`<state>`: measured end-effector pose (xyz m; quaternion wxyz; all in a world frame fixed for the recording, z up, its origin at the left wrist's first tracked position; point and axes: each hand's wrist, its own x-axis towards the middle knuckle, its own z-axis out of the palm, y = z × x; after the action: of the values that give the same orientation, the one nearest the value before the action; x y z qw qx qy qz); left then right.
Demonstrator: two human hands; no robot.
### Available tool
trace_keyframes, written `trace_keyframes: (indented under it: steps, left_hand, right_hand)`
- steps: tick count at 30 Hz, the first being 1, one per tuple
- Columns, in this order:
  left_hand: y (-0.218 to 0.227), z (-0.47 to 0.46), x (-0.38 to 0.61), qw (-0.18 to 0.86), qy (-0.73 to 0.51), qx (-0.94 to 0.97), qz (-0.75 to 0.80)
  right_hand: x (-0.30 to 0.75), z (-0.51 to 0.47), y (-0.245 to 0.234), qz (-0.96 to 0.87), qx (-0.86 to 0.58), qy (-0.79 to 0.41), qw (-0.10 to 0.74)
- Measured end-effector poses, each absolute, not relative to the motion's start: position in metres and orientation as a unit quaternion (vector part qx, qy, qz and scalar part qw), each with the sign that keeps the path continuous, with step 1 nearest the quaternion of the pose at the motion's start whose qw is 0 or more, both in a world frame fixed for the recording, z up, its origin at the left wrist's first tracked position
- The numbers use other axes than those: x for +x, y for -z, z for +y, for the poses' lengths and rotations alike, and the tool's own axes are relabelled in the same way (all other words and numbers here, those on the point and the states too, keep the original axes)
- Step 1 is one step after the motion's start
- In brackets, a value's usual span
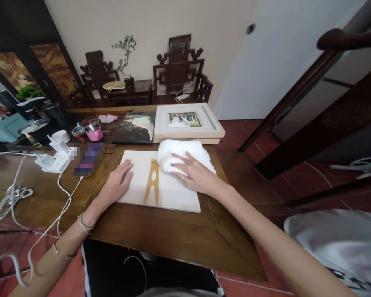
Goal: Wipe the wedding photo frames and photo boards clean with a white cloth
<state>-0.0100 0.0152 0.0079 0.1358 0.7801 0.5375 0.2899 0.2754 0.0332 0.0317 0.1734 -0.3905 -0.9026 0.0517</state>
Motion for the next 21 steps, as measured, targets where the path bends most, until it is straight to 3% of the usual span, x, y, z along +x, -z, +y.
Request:
trace_keyframes:
  steps: [6,12,21]
  left_hand:
    - [-0.007,0.015,-0.010,0.132,-0.289,0.781,0.537]
    - [-0.007,0.015,-0.010,0.126,-0.286,0.785,0.535]
    - [-0.012,0.013,-0.009,0.121,-0.268,0.790,0.538]
  right_hand:
    - [0.273,0.039,-0.026,-0.896,-0.400,-0.034,0.188]
    - [0.274,-0.023,-0.026,-0.905,-0.369,-0.044,0.207]
    - [0.272,-0.089,-0.041,-0.939,-0.298,-0.069,0.158]
